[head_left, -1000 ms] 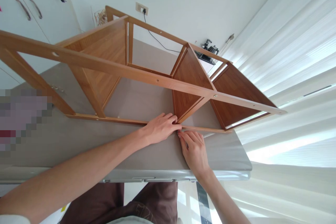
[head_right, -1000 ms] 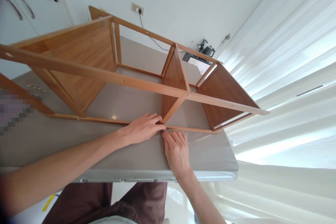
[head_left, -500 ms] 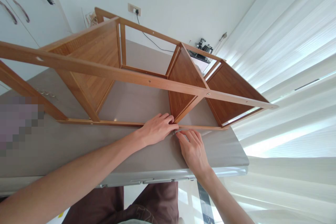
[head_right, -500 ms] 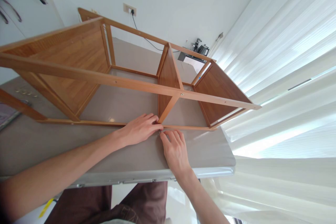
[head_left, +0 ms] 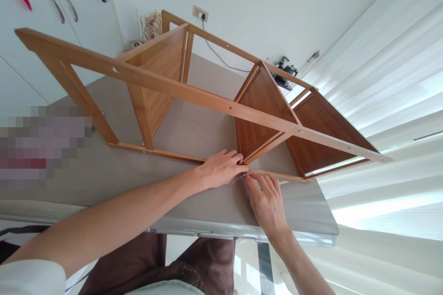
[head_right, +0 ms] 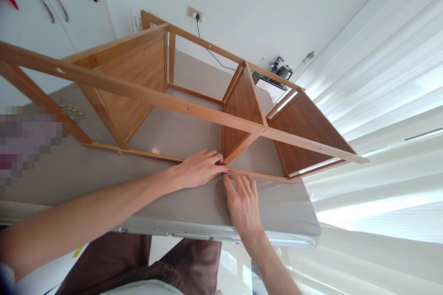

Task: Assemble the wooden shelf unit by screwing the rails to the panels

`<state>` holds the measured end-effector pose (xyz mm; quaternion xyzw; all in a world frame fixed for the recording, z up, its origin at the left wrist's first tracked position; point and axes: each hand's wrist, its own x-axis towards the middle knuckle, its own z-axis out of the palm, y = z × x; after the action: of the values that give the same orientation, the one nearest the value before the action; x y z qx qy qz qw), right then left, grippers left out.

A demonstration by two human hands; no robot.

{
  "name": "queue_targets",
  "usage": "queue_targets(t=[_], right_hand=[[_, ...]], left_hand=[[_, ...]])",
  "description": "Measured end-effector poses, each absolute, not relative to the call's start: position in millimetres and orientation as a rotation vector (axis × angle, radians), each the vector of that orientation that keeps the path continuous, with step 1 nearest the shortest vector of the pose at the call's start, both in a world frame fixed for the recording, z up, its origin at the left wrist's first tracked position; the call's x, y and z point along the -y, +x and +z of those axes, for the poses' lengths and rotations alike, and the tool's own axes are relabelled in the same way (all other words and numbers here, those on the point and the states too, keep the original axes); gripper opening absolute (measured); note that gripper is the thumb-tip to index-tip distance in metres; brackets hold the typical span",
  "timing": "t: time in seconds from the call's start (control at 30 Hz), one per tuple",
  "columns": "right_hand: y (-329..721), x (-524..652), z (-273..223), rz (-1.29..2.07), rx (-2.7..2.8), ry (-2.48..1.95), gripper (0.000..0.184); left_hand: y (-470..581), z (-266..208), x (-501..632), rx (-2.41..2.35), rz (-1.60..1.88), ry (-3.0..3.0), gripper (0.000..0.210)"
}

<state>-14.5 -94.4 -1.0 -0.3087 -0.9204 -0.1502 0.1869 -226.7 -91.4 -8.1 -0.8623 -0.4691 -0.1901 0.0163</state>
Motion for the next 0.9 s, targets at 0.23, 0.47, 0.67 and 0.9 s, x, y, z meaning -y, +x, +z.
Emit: queue_targets(t=[0.23,0.47,0.67,0.9], right_hand=[[-18,95,0,-0.484,2.605,-0.83,0.032],[-21,93,-9,-0.073,2.467,-0.985,0.021],[-20,91,-11,0.055,2.428,-1.024,0.021],[-12,96,-8,-0.041,2.467,-1.023,0.021]], left_hand=[[-227,-6,92,1.465,-0.577,-2.682,0.02],[-228,-7,92,1.452,-0.583,-2.678,0.02],[-228,-5,92,1.441,-0.575,-2.687,0.018],[-227,-6,91,1.445,-0.561,-2.688,0.02]])
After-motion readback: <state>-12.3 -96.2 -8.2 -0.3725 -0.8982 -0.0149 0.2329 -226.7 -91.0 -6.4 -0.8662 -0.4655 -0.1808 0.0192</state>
